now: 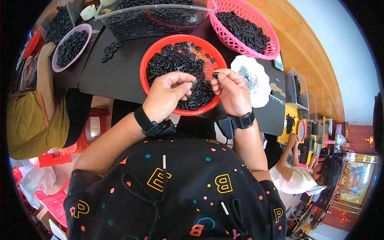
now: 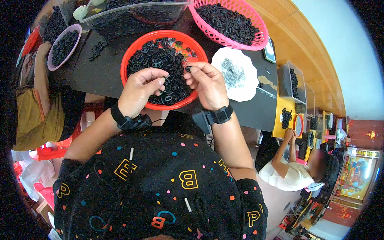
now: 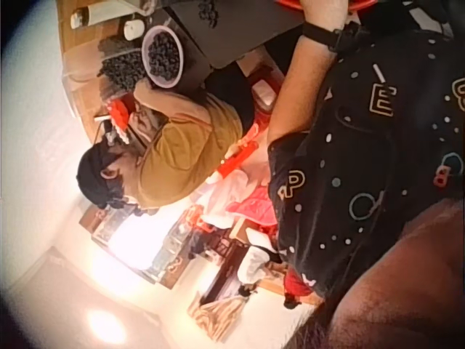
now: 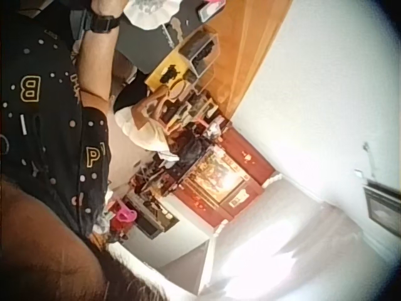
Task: The person repeatedly picks small black plastic rings from a red bowl and inserts a metal pin into each ring using both hands. They then place the assembled units into a white bowl on the table. The process is continuous and repetitive throughout the clip.
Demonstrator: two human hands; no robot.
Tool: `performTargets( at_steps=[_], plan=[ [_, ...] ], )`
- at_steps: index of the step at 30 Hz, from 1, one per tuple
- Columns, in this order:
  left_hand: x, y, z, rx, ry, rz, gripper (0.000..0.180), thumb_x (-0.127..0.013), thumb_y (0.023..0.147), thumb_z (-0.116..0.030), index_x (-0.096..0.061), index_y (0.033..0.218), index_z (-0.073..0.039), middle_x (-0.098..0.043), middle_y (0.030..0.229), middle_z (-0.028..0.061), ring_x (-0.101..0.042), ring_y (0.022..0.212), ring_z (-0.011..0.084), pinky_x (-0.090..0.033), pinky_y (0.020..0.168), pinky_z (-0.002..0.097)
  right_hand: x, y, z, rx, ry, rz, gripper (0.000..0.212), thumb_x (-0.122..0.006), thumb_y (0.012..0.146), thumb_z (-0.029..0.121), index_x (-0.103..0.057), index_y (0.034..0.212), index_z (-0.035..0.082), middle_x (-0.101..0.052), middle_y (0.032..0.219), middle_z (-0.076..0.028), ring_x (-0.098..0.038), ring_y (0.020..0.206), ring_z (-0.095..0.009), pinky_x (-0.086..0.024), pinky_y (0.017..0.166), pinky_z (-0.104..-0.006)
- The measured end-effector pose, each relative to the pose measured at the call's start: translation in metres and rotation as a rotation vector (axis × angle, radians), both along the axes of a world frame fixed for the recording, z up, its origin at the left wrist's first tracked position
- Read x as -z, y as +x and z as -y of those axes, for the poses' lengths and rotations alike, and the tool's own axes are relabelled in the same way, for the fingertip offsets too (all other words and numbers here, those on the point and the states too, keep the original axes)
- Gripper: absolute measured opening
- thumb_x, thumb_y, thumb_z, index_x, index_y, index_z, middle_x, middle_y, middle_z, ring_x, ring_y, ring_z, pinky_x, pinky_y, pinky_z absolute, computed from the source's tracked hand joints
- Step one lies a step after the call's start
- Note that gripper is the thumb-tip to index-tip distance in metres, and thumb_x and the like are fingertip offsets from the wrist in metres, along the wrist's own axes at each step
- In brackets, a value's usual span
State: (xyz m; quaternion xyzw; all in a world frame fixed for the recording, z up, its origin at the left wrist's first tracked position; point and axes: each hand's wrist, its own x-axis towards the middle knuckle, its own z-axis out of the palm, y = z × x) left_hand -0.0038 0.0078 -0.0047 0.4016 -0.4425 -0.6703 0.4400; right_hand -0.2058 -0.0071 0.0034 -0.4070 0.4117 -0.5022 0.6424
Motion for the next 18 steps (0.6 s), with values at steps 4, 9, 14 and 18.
performTargets(
  at_steps=[4,9,14,18],
  plan=[
    [-0.001,0.000,0.000,0.000,0.002,-0.003,0.020,-0.053,0.089,-0.008,-0.060,0.107,-0.001,-0.059,0.081,-0.0001,-0.053,0.071,0.0056,-0.044,0.065,0.0197,0.004,0.006,-0.003,0.017,0.030,0.101,0.012,-0.057,0.088,0.012,-0.063,0.095,0.004,-0.066,0.080,-0.006,-0.058,0.065,-0.010,-0.044,0.058,-0.0209],
    [0.000,0.000,0.000,0.022,-0.009,0.031,0.020,-0.053,0.089,-0.008,-0.060,0.107,-0.001,-0.059,0.080,-0.0002,-0.053,0.071,0.0053,-0.044,0.065,0.0195,0.007,0.013,-0.004,0.000,-0.008,0.053,0.012,-0.056,0.088,0.009,-0.062,0.097,0.002,-0.066,0.081,-0.006,-0.058,0.066,-0.009,-0.045,0.059,-0.0201],
    [0.000,0.001,0.001,0.008,-0.002,0.026,0.018,-0.054,0.089,-0.008,-0.060,0.104,-0.001,-0.059,0.081,0.0001,-0.054,0.072,0.0057,-0.044,0.065,0.0196,0.007,0.019,-0.006,-0.015,-0.098,-0.136,0.015,-0.059,0.084,0.003,-0.062,0.099,0.001,-0.064,0.080,-0.004,-0.056,0.068,-0.007,-0.044,0.061,-0.0191],
    [0.001,0.001,0.001,0.001,-0.012,0.016,0.017,-0.054,0.089,-0.008,-0.060,0.103,-0.001,-0.060,0.082,0.0007,-0.054,0.073,0.0063,-0.045,0.065,0.0199,0.008,0.018,-0.008,-0.057,-0.140,-0.225,0.015,-0.058,0.084,0.001,-0.061,0.099,0.001,-0.064,0.082,-0.005,-0.056,0.069,-0.007,-0.044,0.063,-0.0191]
  ],
)
